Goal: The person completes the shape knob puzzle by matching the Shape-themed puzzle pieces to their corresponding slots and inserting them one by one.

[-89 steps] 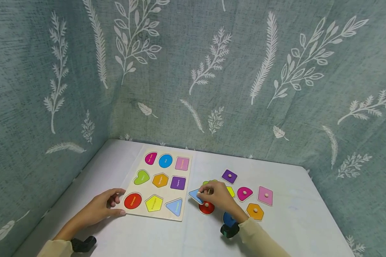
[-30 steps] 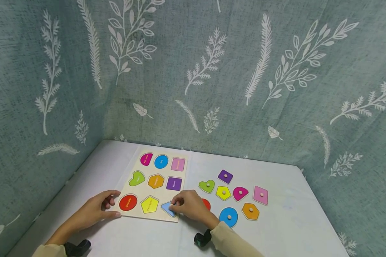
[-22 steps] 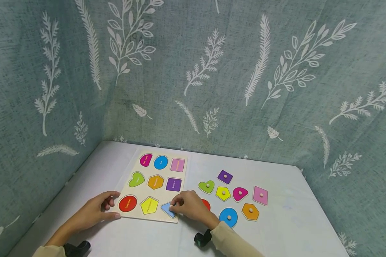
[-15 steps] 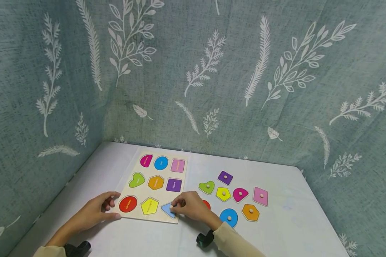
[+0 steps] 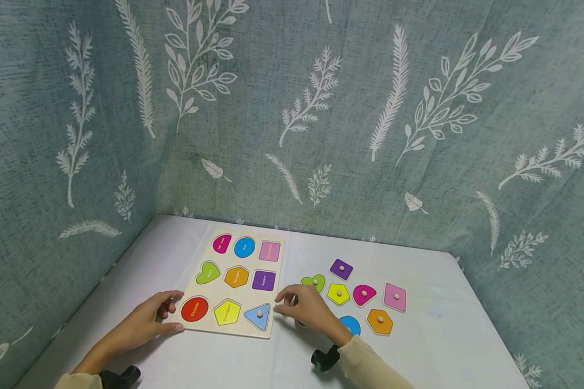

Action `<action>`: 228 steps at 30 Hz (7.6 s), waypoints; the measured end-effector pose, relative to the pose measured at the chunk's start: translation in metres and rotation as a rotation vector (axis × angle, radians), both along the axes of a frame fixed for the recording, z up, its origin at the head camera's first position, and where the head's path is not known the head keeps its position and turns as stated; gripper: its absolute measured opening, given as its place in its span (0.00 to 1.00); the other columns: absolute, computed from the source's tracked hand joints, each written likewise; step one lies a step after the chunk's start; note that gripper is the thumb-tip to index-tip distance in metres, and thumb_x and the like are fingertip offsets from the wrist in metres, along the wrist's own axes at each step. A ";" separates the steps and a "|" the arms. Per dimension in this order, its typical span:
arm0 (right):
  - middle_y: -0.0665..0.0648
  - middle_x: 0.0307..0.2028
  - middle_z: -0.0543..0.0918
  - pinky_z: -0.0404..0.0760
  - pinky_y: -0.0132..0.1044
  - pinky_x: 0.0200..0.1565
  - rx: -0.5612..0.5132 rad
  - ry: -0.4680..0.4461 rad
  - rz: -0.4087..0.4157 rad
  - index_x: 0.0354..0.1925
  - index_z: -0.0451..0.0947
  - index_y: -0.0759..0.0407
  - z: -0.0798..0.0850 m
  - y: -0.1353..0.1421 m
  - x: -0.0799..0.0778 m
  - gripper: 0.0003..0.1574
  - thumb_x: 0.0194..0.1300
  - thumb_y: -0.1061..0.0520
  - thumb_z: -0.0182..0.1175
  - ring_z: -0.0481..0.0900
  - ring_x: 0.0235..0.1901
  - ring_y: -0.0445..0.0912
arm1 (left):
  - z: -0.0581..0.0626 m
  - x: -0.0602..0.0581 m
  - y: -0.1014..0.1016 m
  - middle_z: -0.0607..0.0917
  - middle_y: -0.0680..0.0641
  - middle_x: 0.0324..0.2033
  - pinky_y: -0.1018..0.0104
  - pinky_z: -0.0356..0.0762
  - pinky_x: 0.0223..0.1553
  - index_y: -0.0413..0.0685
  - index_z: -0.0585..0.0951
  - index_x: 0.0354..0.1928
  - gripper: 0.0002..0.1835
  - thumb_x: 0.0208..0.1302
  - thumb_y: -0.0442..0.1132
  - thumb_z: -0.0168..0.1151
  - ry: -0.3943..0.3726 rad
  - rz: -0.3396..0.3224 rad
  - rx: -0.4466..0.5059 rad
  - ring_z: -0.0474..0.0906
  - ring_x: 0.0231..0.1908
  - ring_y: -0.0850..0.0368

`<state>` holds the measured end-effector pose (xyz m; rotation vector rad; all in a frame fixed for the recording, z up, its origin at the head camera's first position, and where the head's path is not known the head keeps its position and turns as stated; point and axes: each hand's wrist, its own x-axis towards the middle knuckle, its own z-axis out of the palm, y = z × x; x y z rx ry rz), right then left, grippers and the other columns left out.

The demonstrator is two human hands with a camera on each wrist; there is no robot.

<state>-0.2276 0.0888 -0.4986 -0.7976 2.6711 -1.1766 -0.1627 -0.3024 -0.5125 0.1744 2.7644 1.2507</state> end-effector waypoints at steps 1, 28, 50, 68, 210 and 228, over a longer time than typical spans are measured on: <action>0.42 0.23 0.79 0.76 0.30 0.28 -0.002 0.008 -0.004 0.38 0.88 0.49 0.000 0.003 -0.001 0.07 0.63 0.50 0.74 0.74 0.24 0.37 | 0.000 0.000 0.000 0.72 0.47 0.37 0.68 0.69 0.37 0.28 0.70 0.66 0.47 0.49 0.44 0.84 -0.002 0.003 -0.003 0.69 0.40 0.52; 0.44 0.26 0.78 0.75 0.31 0.27 -0.025 0.026 -0.126 0.44 0.88 0.51 -0.003 0.087 -0.009 0.13 0.65 0.47 0.72 0.75 0.26 0.41 | -0.003 -0.001 0.002 0.74 0.47 0.37 0.68 0.74 0.39 0.32 0.72 0.67 0.52 0.42 0.48 0.87 -0.045 0.083 -0.035 0.70 0.39 0.52; 0.45 0.26 0.78 0.76 0.32 0.33 0.003 0.025 -0.296 0.41 0.87 0.51 -0.011 0.127 -0.008 0.09 0.62 0.54 0.75 0.75 0.30 0.43 | 0.002 0.000 0.002 0.72 0.48 0.35 0.68 0.73 0.37 0.30 0.72 0.66 0.51 0.44 0.49 0.86 -0.024 0.035 -0.036 0.69 0.38 0.52; 0.47 0.26 0.77 0.76 0.31 0.30 0.046 0.045 -0.416 0.43 0.88 0.54 -0.016 0.134 -0.017 0.12 0.60 0.55 0.76 0.73 0.30 0.45 | 0.002 -0.005 0.004 0.73 0.48 0.36 0.66 0.75 0.39 0.34 0.72 0.68 0.54 0.40 0.53 0.86 -0.048 0.089 -0.070 0.70 0.39 0.52; 0.39 0.23 0.78 0.76 0.28 0.32 0.026 0.094 -0.002 0.38 0.90 0.51 -0.002 -0.015 -0.010 0.09 0.64 0.48 0.73 0.73 0.28 0.36 | -0.005 0.000 0.005 0.72 0.48 0.35 0.68 0.74 0.37 0.34 0.73 0.67 0.52 0.41 0.50 0.87 -0.010 0.096 -0.054 0.70 0.38 0.53; 0.41 0.20 0.73 0.70 0.27 0.27 0.016 0.050 0.034 0.34 0.89 0.49 -0.006 -0.043 -0.001 0.06 0.63 0.49 0.74 0.70 0.25 0.34 | -0.007 0.001 0.006 0.72 0.48 0.36 0.67 0.75 0.37 0.35 0.72 0.68 0.53 0.40 0.51 0.87 -0.028 0.119 -0.046 0.70 0.39 0.52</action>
